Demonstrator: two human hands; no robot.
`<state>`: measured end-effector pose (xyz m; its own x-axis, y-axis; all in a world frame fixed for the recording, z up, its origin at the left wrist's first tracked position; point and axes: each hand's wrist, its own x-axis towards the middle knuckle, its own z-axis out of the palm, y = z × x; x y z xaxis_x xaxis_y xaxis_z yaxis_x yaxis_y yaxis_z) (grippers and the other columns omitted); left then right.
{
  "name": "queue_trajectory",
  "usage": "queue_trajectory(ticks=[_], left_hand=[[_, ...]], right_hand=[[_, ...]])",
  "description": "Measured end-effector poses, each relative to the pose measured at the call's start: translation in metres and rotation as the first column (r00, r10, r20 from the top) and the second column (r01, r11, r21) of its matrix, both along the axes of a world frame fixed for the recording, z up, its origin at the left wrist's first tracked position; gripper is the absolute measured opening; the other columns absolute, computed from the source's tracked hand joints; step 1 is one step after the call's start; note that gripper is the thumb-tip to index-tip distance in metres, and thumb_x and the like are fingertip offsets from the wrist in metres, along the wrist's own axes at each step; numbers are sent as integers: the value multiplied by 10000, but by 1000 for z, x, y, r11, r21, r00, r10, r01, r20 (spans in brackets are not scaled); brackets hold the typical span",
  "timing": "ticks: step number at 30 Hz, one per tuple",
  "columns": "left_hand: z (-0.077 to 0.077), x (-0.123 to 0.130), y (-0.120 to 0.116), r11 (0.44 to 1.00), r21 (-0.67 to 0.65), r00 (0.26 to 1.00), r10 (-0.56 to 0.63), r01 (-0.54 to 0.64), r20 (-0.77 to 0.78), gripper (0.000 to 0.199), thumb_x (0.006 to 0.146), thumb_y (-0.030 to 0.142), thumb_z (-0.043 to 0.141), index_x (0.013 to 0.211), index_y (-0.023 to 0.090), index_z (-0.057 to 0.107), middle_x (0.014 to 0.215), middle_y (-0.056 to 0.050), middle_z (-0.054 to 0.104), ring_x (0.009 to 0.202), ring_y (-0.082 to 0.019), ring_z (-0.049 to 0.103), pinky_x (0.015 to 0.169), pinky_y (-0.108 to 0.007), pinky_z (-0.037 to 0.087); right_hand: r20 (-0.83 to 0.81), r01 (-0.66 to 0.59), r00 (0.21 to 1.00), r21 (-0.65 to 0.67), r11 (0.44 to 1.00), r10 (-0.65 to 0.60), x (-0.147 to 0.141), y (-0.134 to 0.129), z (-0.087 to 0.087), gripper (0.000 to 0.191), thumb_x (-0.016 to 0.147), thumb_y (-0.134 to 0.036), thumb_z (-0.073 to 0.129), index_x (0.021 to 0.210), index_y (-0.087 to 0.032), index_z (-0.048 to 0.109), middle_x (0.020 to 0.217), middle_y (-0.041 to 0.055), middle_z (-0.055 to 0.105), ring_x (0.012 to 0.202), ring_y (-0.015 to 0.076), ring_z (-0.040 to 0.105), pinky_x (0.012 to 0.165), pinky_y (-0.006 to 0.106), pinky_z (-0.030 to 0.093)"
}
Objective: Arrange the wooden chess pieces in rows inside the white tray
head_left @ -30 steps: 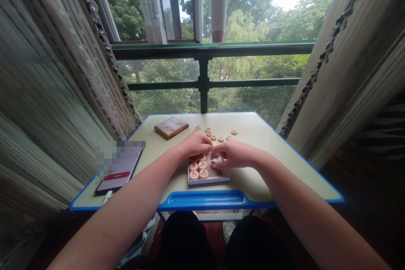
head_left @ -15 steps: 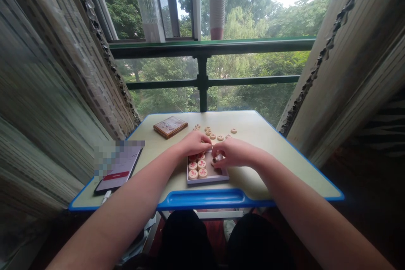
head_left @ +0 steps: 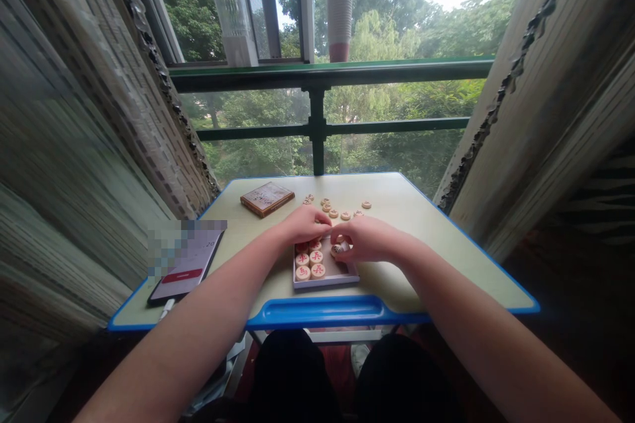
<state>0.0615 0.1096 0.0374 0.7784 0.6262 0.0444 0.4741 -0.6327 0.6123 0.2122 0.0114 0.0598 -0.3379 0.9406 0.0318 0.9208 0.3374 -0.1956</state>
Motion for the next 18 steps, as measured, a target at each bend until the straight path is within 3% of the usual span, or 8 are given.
queue_trajectory(ticks=[18], left_hand=[[-2,0,3,998,53,1000,-25,24,9,259,709,282,534,796,136,730,699,-14,679,664,-140,564,593,-219,373]], right_hand=[[85,25,996,16,1000,-27,1,4,-2,211,661,-327,604,829,-269,717,707,14,677,598,152,563,535,242,335]])
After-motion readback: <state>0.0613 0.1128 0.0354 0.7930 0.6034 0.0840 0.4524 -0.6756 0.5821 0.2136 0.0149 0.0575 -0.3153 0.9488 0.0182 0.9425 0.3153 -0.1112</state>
